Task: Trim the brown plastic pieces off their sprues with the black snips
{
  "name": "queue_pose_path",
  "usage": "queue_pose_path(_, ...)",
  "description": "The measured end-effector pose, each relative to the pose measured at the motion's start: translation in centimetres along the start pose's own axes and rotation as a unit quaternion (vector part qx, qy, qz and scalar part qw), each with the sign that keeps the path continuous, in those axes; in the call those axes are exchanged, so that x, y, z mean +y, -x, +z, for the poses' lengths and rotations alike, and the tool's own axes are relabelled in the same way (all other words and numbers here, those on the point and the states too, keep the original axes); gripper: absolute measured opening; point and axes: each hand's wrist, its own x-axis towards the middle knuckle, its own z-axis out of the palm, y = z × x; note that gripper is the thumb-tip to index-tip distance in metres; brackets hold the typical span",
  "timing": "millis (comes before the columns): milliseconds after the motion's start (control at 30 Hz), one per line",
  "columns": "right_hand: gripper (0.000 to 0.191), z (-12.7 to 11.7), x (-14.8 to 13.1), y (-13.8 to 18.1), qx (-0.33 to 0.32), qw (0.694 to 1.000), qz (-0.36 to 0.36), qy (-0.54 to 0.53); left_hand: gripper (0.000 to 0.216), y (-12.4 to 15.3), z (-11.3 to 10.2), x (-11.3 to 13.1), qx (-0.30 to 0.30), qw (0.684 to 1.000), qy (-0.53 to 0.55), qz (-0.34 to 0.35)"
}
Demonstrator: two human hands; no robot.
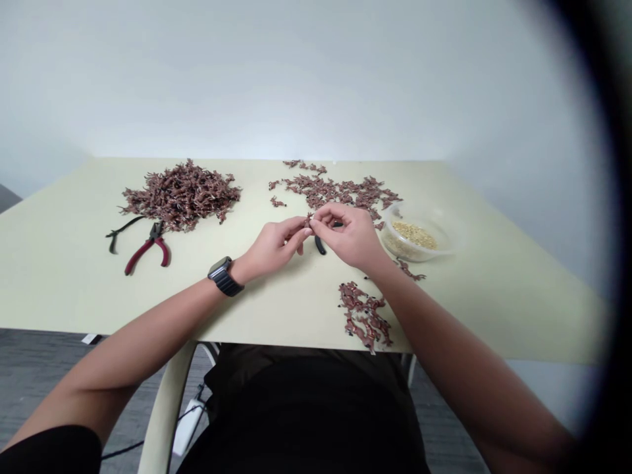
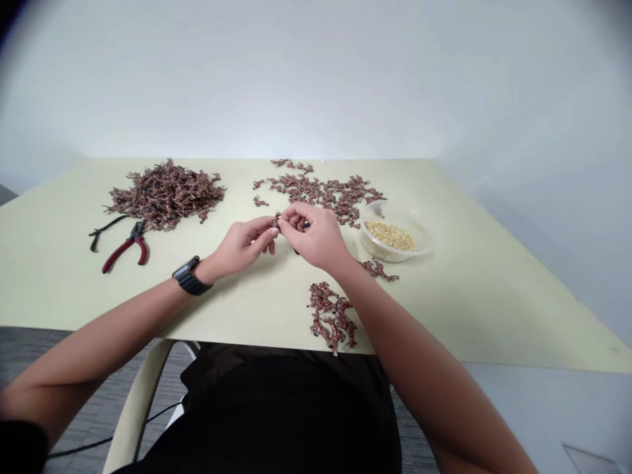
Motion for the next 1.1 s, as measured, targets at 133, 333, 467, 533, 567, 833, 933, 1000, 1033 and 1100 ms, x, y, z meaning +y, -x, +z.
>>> queue_pose_path(133,0.013,-0.1,-0.1,0.0,-0.004,1.0,0.0,-0.011,0.034,0.0,0.0,0.1,-0.002,1.0,0.0,-0.001)
queue_pose_path(333,0.013,-0.1,-0.8,0.3,-0.012,1.0,0.013,0.007,0.035,0.0,0.0,0.0,0.0,1.0,-0.026,0.01)
queue_pose_path(467,0.015,0.5,-0.8,0.2,-0.018,0.992,0.081,-0.094,0.032,0.1,-0.3,-0.9,0.027,0.99,-0.118,0.072)
queue_pose_path(533,0.018,0.7,-0.6,0.2,-0.038,0.976,0.13,-0.168,0.033,0.1,-0.4,-1.1,0.04,0.984,-0.143,0.095)
queue_pose_path(567,0.021,0.7,-0.5,0.1,-0.047,0.968,0.147,-0.196,0.033,0.1,-0.5,-1.1,0.039,0.985,-0.139,0.095)
queue_pose_path(833,0.028,-0.8,-0.9,-0.3,-0.077,0.977,0.121,-0.161,0.039,-0.2,-0.8,0.4,-0.026,0.999,-0.006,0.032)
queue_pose_path(933,0.026,-0.8,-1.0,-0.3,-0.082,0.979,0.111,-0.148,0.038,-0.2,-0.7,0.4,-0.03,0.999,0.021,0.019)
queue_pose_path(1000,0.026,-0.6,-0.7,-0.4,-0.077,0.979,0.112,-0.154,0.037,-0.2,-0.5,0.3,-0.024,0.999,0.041,0.007)
queue_pose_path(1033,0.027,-0.4,-0.4,-0.4,-0.075,0.978,0.114,-0.157,0.036,-0.2,-0.4,0.2,-0.022,0.998,0.055,-0.003)
queue_pose_path(1100,0.027,-0.1,0.1,-0.4,-0.071,0.977,0.122,-0.159,0.036,-0.3,-0.1,-0.1,-0.024,0.996,0.087,-0.029)
